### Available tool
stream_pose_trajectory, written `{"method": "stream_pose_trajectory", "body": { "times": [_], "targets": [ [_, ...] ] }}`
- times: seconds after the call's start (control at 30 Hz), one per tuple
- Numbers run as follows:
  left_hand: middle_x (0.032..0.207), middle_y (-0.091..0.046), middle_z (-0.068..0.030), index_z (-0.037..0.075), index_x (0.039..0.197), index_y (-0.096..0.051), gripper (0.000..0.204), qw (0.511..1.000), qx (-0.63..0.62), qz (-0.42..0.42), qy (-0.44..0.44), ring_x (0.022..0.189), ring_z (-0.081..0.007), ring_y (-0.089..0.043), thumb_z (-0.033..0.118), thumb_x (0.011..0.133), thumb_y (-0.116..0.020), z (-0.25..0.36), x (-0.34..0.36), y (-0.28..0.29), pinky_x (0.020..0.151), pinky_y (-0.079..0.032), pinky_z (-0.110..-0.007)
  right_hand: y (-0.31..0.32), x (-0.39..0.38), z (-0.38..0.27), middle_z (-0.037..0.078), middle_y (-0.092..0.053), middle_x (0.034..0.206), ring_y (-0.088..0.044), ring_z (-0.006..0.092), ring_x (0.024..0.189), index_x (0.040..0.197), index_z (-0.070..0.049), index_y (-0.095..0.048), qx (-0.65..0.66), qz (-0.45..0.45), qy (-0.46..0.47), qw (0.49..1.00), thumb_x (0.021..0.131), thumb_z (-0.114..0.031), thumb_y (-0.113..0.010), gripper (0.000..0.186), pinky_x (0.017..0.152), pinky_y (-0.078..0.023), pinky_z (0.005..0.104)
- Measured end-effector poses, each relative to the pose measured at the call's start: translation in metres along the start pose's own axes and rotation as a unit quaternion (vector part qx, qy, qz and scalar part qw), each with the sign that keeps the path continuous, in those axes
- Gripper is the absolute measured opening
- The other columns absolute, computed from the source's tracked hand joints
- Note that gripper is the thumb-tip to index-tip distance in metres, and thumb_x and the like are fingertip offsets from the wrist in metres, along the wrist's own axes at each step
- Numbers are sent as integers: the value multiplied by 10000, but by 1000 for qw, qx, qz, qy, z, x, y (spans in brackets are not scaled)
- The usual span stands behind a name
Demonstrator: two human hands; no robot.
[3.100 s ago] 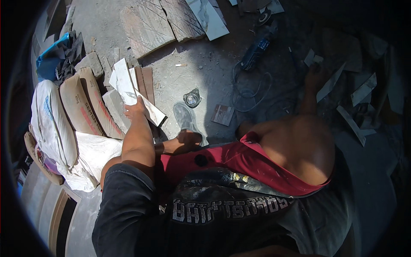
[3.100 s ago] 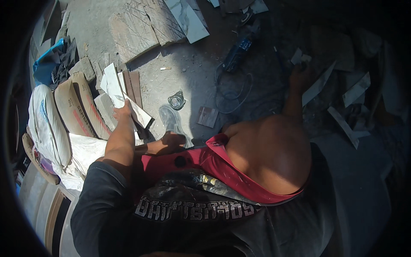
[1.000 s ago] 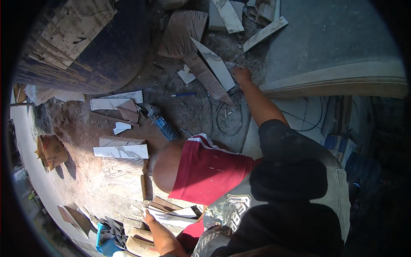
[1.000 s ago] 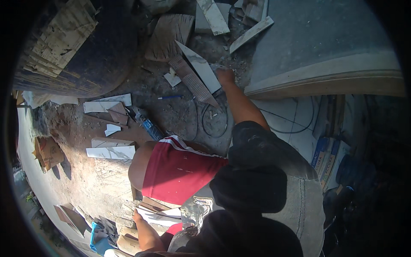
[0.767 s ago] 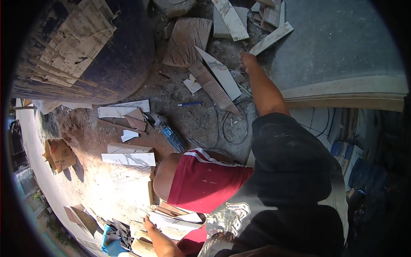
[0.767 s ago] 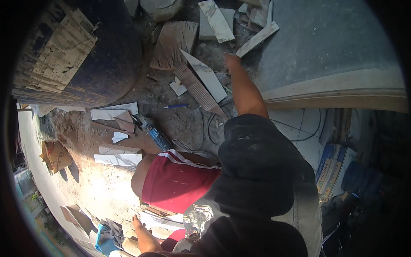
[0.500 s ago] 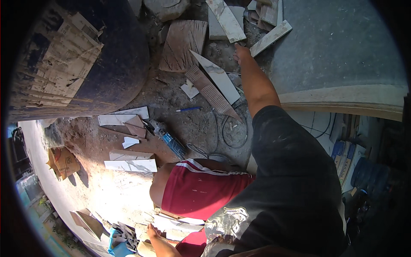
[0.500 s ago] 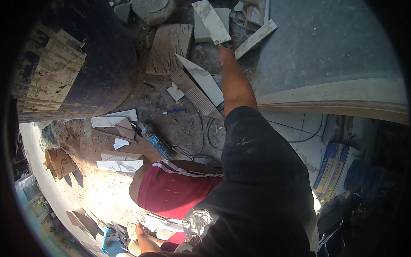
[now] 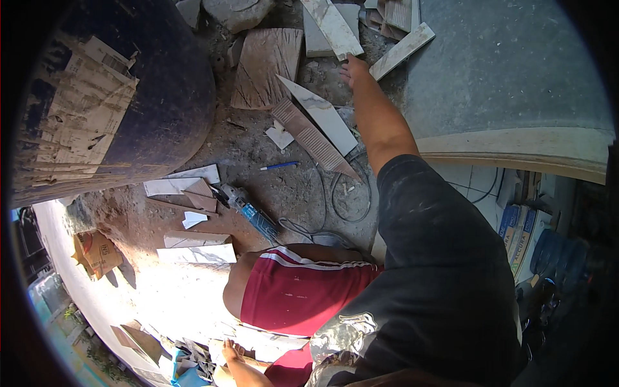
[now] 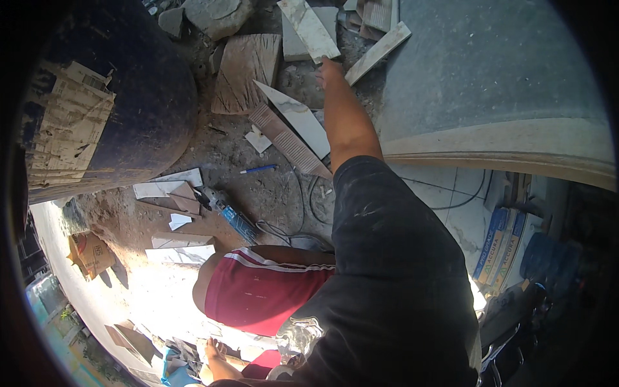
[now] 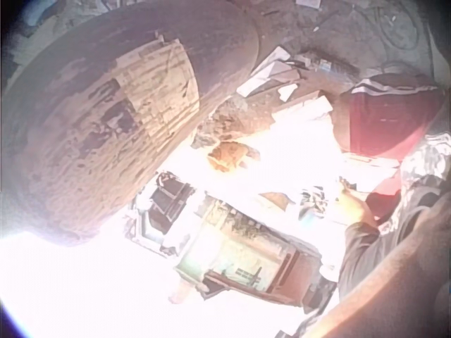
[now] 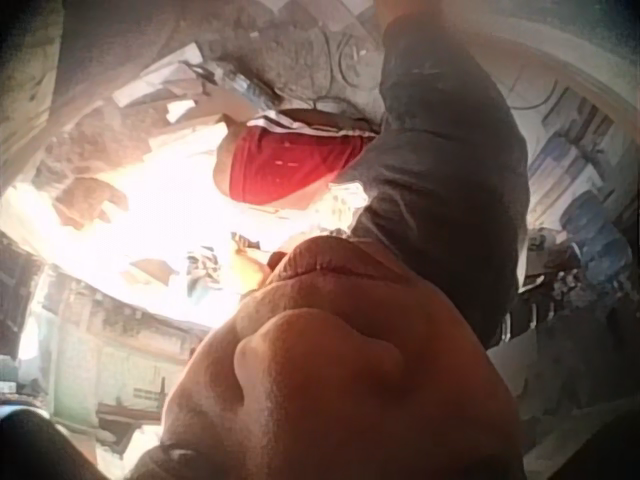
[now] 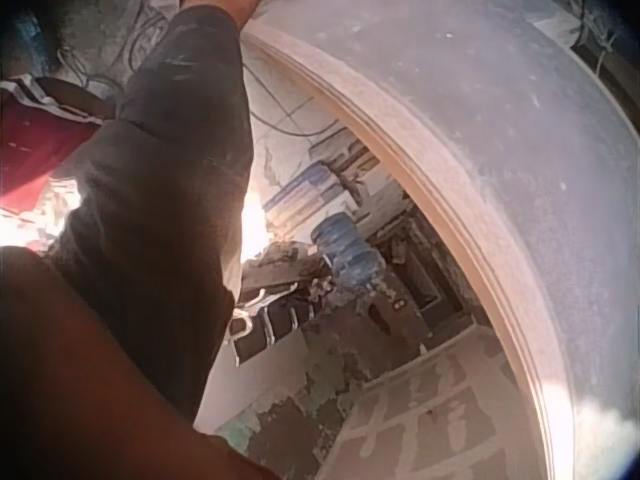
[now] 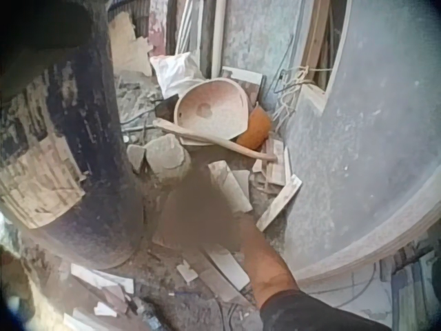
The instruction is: Measure and mark a ceramic tile for cutting using a tape measure and a pen, then begin cutting it with an angle grinder.
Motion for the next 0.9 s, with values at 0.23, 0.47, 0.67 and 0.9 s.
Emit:
{"method": "stream_pose_trajectory", "body": {
  "times": [0.23, 0.47, 0.67, 0.9],
  "targets": [
    [1490, -410, -104, 167, 1492, -333, 596, 1000, 12, 3, 20, 1357, -377, -404, 432, 986, -504, -9, -2, -6, 1069, -303, -596, 118, 7, -3, 124, -701, 908, -676, 241, 649, 1075, 31, -645, -104, 239, 102, 960, 892, -262, -691, 349, 514, -501, 346],
    [1456, -440, -96, 169, 1484, -349, 569, 999, 28, 6, 29, 1275, -342, -467, 421, 995, -495, -2, -5, -7, 1033, -361, -534, 111, 3, -6, 105, -694, 807, -664, 187, 662, 947, 30, -686, -90, 160, 134, 974, 883, -228, -688, 266, 553, -505, 321],
    [1434, -465, -82, 173, 1442, -389, 532, 1000, 9, 12, 4, 1133, -282, -532, 401, 983, -528, 12, -13, 9, 866, -450, -478, 76, -15, -50, 109, -688, 788, -684, 239, 714, 1016, 30, -673, -350, 266, 207, 874, 897, -200, -661, 259, 632, -538, 348],
    [1439, -473, -74, 190, 1487, -359, 587, 998, 36, 48, 0, 1214, -324, -509, 434, 981, -529, 2, -30, 36, 873, -421, -508, 3, 17, -4, 239, -451, 1413, -580, 401, 1183, 1412, 49, -362, 22, 32, -11, 999, 959, -210, -623, 583, 912, -543, 464]
  ]
}}
Point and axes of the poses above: each hand's wrist, its own x-axis towards the middle knuckle, its own y-axis out of the back of the hand, z = x × y, the point moved 10 cm from there along x, towards the middle knuckle
